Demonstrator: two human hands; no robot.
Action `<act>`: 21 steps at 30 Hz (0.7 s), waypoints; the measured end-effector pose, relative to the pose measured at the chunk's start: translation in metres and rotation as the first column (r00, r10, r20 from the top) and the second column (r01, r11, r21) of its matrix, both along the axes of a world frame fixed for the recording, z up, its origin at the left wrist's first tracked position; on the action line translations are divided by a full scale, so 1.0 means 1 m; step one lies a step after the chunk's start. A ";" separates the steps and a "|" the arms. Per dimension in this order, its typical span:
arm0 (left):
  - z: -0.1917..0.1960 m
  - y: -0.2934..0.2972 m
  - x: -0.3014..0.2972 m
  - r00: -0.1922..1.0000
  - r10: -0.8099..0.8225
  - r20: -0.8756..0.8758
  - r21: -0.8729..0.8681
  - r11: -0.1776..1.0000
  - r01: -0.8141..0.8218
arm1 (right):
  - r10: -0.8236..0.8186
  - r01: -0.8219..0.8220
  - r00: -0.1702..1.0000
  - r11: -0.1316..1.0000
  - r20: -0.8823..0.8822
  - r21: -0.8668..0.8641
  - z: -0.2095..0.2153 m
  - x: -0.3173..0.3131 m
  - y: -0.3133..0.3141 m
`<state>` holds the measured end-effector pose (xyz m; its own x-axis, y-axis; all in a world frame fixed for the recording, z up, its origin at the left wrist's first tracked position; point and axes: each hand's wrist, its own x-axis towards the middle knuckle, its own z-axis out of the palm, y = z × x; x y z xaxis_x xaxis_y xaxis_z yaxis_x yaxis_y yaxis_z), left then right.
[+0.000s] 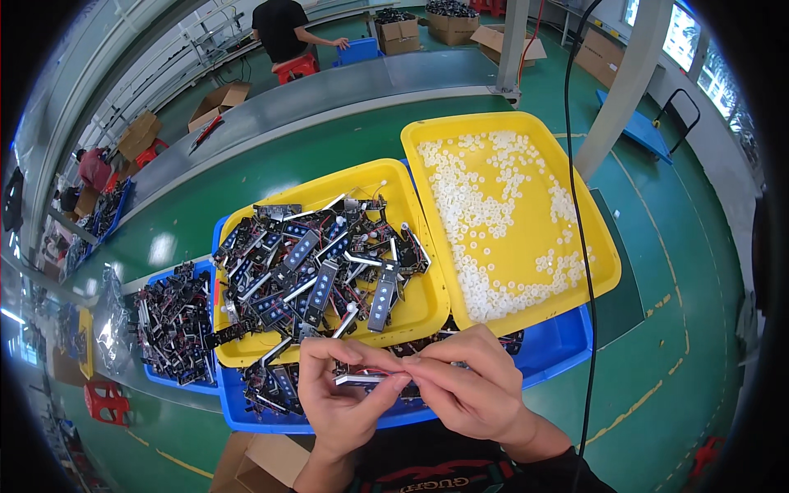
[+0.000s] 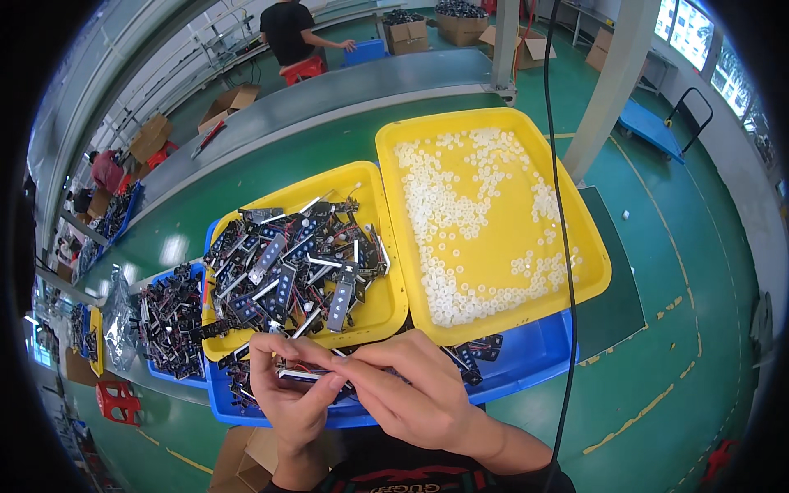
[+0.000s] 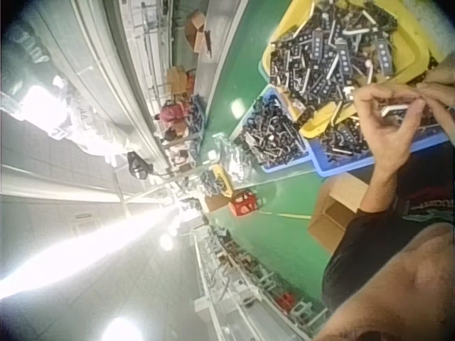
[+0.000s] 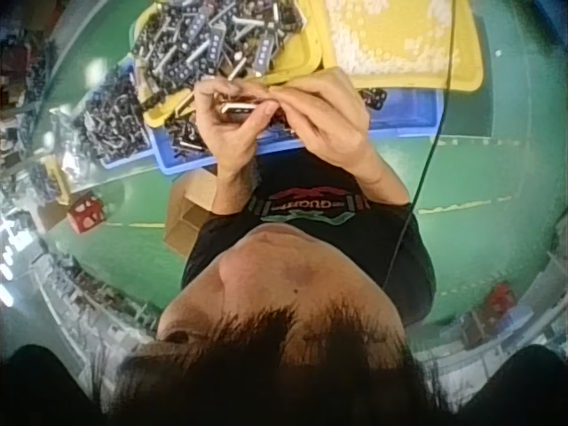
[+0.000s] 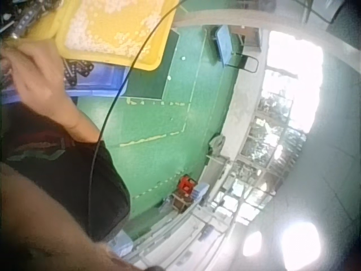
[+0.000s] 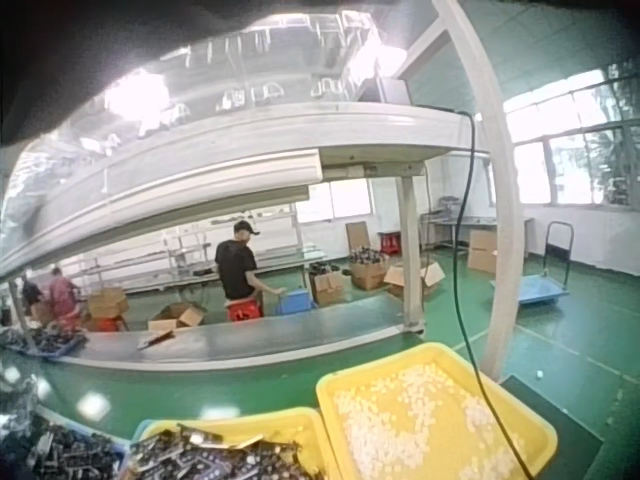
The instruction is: The person assembles small electronic components by hand in a factory setting. They repeatedly pick up circuit boards from a yellow tray and attach small white plastic pieces to them, placing the finished units into a blue bin. The process involves handling wires and small parts with precision.
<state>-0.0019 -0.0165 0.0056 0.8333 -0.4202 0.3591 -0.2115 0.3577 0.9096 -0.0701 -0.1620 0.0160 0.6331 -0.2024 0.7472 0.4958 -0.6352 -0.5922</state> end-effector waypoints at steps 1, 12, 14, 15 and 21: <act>0.001 0.000 -0.001 1.000 0.004 0.000 0.007 1.000 -0.004 | 0.001 -0.001 1.000 1.000 -0.006 0.003 0.001 -0.001 0.000; -0.004 -0.003 -0.001 1.000 0.013 -0.018 -0.102 0.995 -0.015 | 0.240 -0.125 0.954 0.863 -0.179 0.490 -0.006 -0.006 0.002; -0.006 -0.003 0.001 1.000 0.028 -0.002 -0.111 0.993 -0.028 | 0.254 -0.136 0.951 0.857 -0.177 0.498 -0.008 -0.004 0.002; -0.006 -0.003 0.001 0.999 0.037 0.006 -0.108 0.993 -0.036 | 0.262 -0.141 0.948 0.852 -0.179 0.505 -0.008 -0.005 0.003; -0.007 -0.004 0.003 0.989 0.080 0.123 -0.094 0.993 -0.069 | 0.313 -0.173 0.937 0.804 -0.158 0.569 -0.009 -0.004 0.006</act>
